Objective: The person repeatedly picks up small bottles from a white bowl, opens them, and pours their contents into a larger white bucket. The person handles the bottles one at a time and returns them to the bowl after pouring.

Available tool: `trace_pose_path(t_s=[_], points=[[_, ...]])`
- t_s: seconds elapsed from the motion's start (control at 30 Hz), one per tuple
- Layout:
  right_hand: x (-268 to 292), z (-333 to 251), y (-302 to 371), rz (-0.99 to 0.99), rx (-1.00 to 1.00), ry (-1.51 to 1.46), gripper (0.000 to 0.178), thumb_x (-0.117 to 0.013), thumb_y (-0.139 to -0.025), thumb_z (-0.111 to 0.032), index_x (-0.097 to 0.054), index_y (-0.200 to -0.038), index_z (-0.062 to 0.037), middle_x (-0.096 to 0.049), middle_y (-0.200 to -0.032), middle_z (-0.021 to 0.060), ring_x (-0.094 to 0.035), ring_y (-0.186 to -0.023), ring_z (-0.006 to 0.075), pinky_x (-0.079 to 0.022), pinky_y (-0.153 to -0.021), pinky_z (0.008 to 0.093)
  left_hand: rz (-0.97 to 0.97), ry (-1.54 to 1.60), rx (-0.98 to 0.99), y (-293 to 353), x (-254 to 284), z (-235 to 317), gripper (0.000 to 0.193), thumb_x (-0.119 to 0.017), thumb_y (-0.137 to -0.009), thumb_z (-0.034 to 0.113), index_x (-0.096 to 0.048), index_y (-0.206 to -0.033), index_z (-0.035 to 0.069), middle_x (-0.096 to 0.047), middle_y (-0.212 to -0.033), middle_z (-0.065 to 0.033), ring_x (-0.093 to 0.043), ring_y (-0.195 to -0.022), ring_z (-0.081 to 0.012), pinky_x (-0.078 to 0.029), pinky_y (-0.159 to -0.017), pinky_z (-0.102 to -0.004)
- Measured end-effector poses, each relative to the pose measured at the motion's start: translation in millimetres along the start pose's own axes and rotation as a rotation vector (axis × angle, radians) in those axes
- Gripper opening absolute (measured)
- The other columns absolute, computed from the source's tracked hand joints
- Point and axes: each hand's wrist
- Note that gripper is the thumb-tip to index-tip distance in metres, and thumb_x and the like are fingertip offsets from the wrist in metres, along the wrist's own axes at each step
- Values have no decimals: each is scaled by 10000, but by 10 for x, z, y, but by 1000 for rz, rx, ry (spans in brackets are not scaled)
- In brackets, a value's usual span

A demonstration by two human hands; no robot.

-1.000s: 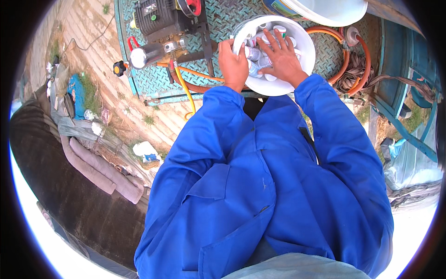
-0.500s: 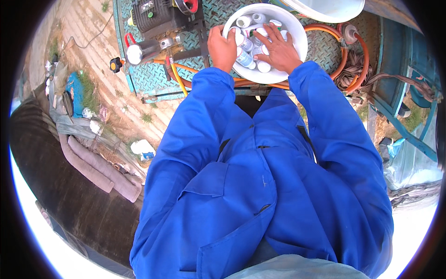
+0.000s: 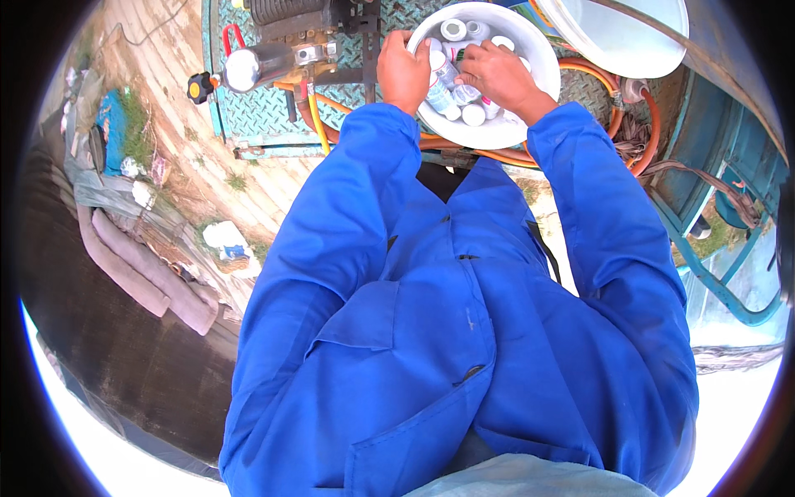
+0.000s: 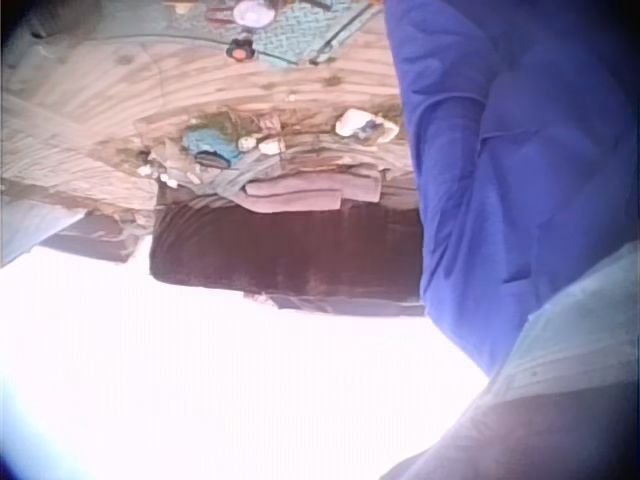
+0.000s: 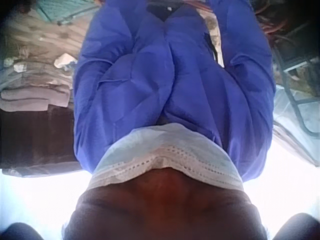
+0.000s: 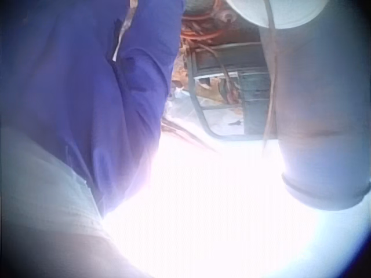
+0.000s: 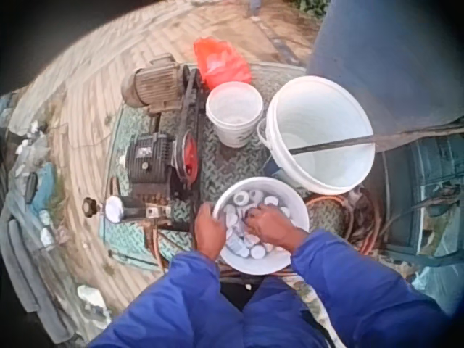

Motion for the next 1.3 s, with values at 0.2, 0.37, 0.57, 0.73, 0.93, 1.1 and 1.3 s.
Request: trace_pose_path(t_s=[0.2,0.37,0.57,0.73,0.93,1.1,1.3], points=[[61,-197,-87,-90,113,106,623,-873,-899,-390,-703,-1435,-123,-707,-1419,26,-611,-1376,292,-486,-1130,512,15,20,10,1,-16,-8,349,-813,-1016,285,-712,-1175,-8,-758,-1197,-207,-743,-1067,-449,-583,-912,-521],[-194,-578,-25,-179,-18,263,882,-838,-921,-493,-526,-1660,-126,-526,-1714,80,-454,-1604,296,-418,-1236,565,10,27,21,3,-19,-1,363,-817,-1007,294,-713,-1191,-1,-757,-1225,-208,-744,-1076,-446,-587,-918,-513],[-338,-536,-106,-155,-75,258,861,-696,-999,-619,-477,-1706,-178,-336,-1824,150,-288,-1686,393,-279,-1282,730,1,18,34,15,5,22,336,-801,-1016,286,-719,-1184,6,-755,-1215,-209,-742,-1092,-443,-583,-926,-517],[-344,-526,-244,-306,-141,259,880,-579,-1053,-662,-347,-1777,-217,-231,-1871,136,-219,-1710,414,-209,-1291,772,-19,19,38,-3,25,44,323,-782,-1031,284,-718,-1189,10,-751,-1214,-202,-732,-1094,-443,-578,-932,-520],[-375,-577,-286,-324,-205,219,849,-556,-1073,-661,-362,-1771,-219,-181,-1887,117,-174,-1726,388,-209,-1298,766,-28,17,30,-11,39,62,332,-770,-1040,274,-703,-1182,-19,-745,-1195,-228,-723,-1093,-452,-571,-939,-522],[-340,-605,-316,-321,-231,213,819,-548,-1073,-654,-406,-1752,-217,-197,-1883,117,-178,-1726,382,-219,-1291,762,-46,52,71,-23,33,54,323,-768,-1037,256,-699,-1182,-24,-747,-1174,-231,-723,-1094,-454,-569,-944,-517],[-314,-712,-379,-497,-288,270,822,-497,-1097,-650,-397,-1750,-160,-198,-1884,124,-136,-1741,386,-187,-1303,753,-26,13,22,-21,40,46,304,-768,-1030,248,-708,-1167,-16,-751,-1160,-239,-732,-1077,-451,-574,-935,-515]])
Point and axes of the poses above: each hand's wrist, its own y-axis away from the middle knuckle, its own x-axis out of the back of the hand, z = x × y
